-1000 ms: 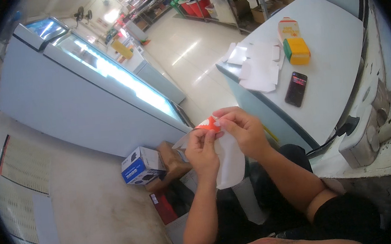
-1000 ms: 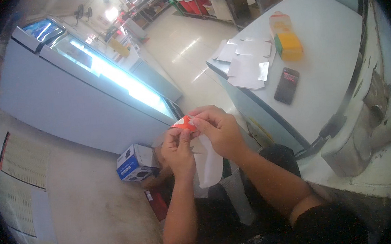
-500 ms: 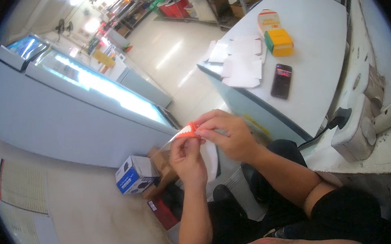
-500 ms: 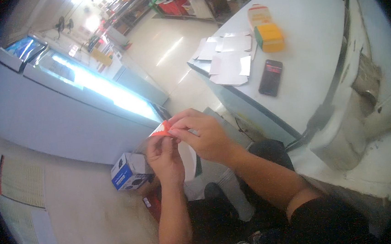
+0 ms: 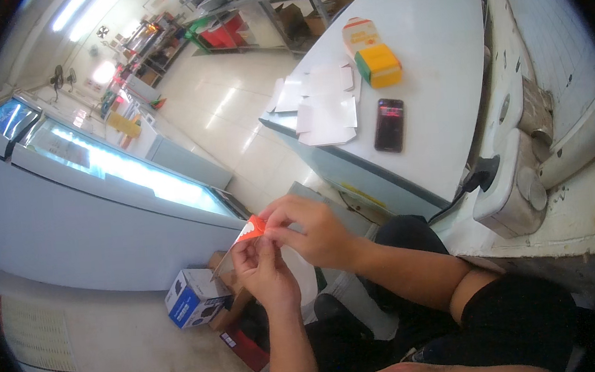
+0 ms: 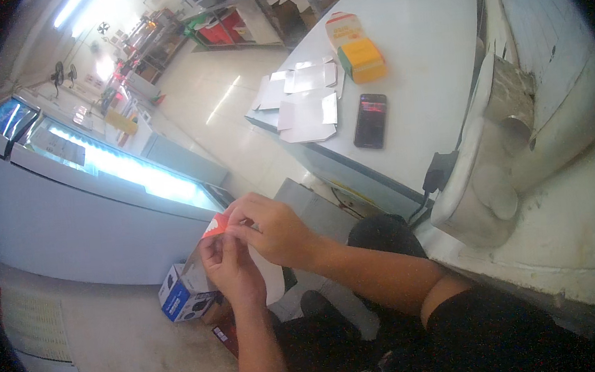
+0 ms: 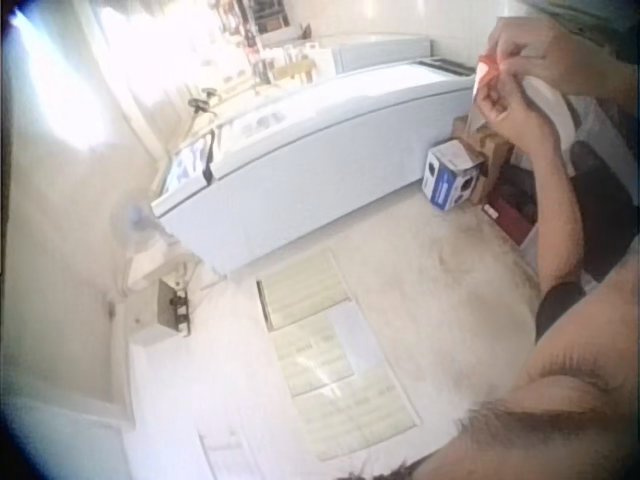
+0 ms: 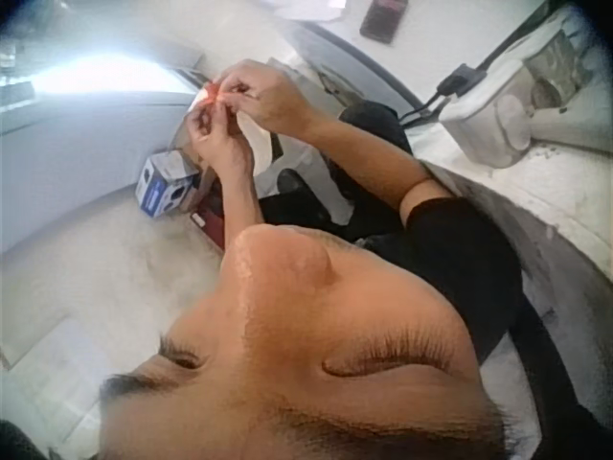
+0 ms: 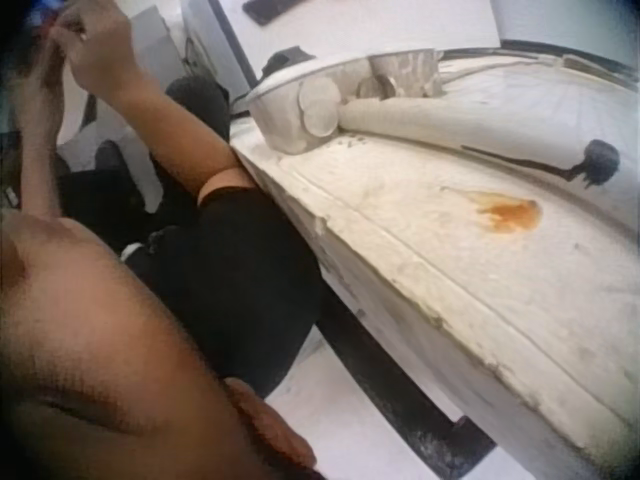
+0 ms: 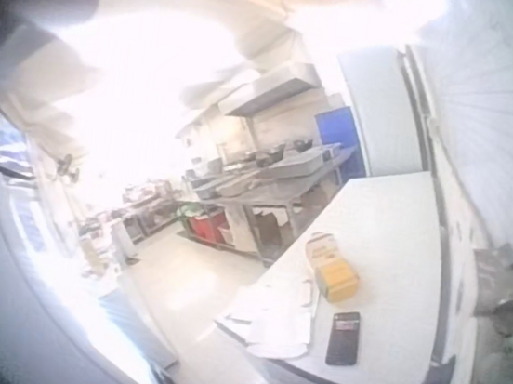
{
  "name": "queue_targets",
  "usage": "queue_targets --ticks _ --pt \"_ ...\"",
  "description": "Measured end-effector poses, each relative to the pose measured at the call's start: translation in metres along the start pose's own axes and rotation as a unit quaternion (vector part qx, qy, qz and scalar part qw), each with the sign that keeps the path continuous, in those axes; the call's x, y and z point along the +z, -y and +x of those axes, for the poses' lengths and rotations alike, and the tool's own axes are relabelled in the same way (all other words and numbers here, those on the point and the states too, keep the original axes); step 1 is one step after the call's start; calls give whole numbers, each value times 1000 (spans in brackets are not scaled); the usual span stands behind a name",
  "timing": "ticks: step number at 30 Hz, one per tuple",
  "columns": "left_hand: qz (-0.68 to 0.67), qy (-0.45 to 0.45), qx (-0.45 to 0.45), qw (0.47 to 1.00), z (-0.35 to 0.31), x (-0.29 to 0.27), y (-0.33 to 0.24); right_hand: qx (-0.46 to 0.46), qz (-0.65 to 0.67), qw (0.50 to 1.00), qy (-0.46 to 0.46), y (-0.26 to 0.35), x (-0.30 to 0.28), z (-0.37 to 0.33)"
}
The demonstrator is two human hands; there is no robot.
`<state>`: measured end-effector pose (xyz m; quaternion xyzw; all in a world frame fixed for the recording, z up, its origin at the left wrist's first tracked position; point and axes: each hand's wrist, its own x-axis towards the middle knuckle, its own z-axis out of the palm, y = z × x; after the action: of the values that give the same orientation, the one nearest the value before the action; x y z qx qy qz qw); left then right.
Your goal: The person assembles flat paperboard pieces into small rectangular boxes by folding and tucking flaps. They handle each piece one at a time, fold the sides, and secure the flaps to form the box shape.
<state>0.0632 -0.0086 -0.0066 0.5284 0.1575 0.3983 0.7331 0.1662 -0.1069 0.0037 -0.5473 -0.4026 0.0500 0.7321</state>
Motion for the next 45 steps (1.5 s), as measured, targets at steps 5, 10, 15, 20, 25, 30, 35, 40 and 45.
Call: queue_targets --ticks 5,10,15,20,25,30,35,40,45 --pt "-65 -8 -49 997 -7 11 -5 9 -42 999 10 -9 -3 0" --pt "-24 1 -51 998 -5 6 -9 14 -81 995 58 -7 -8 2" --pt "219 58 52 973 -1 -9 -18 175 126 973 76 0 -25 14" --pt "536 169 303 769 7 -12 -35 313 213 919 -112 -10 -45 30" --pt "595 170 330 713 16 -27 -38 347 79 934 19 -20 -58 29" --pt "674 161 306 653 16 -24 -39 331 108 936 47 -12 -42 18" --pt "656 136 212 711 2 -10 -18 261 133 956 15 -12 -10 11" --pt "643 163 281 694 17 -24 -5 164 199 965 -38 -5 -16 10" --pt "564 103 330 750 22 -21 -7 260 293 917 -77 -8 -16 16"
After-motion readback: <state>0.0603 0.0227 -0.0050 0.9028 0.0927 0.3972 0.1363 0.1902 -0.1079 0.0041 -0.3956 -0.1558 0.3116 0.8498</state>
